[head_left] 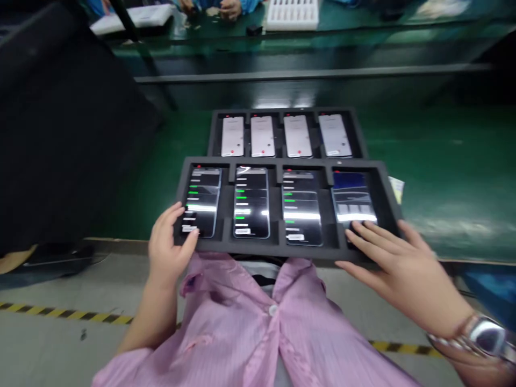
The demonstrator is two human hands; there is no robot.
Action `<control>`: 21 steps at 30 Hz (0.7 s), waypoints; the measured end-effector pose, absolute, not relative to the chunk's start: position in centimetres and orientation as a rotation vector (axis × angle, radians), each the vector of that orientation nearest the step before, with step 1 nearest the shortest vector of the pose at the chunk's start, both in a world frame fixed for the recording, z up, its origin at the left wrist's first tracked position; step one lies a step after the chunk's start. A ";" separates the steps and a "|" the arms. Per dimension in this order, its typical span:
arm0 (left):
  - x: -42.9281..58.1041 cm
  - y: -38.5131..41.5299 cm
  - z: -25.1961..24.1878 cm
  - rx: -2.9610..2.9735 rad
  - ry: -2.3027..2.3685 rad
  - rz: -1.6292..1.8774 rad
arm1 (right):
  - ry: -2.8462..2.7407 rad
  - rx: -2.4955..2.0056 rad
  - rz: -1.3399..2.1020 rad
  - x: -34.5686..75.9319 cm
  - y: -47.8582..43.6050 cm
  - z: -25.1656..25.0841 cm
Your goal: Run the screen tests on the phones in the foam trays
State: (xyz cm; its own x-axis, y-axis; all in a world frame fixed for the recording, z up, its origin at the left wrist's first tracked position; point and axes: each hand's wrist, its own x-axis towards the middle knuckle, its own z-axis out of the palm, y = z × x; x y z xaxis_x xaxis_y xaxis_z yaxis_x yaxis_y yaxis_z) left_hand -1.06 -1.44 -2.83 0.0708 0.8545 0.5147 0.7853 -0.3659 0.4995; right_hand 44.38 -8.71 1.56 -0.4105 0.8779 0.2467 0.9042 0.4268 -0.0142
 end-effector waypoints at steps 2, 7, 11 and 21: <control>-1.0 -1.5 -3.1 2.211 1.728 1.199 | -2.462 -1.555 -0.187 44.2 -8.8 1.8; -0.7 -1.6 -3.2 2.186 1.738 1.232 | -2.443 -1.573 -0.151 44.5 -9.2 1.6; -0.6 -1.3 -3.2 2.199 1.717 1.307 | -2.439 -1.560 -0.130 44.8 -9.2 1.3; -0.7 -0.8 -3.7 2.236 1.700 1.333 | -2.209 -1.573 -0.177 44.4 -7.1 1.1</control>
State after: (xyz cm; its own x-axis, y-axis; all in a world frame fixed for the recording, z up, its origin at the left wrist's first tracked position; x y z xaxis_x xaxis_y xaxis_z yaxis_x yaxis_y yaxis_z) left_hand -0.71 -0.77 -3.74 0.0345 0.8003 0.5987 0.7723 -0.4015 0.4922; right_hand 44.36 -7.10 1.08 -0.2710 0.8725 0.4067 0.9260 0.3516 -0.1374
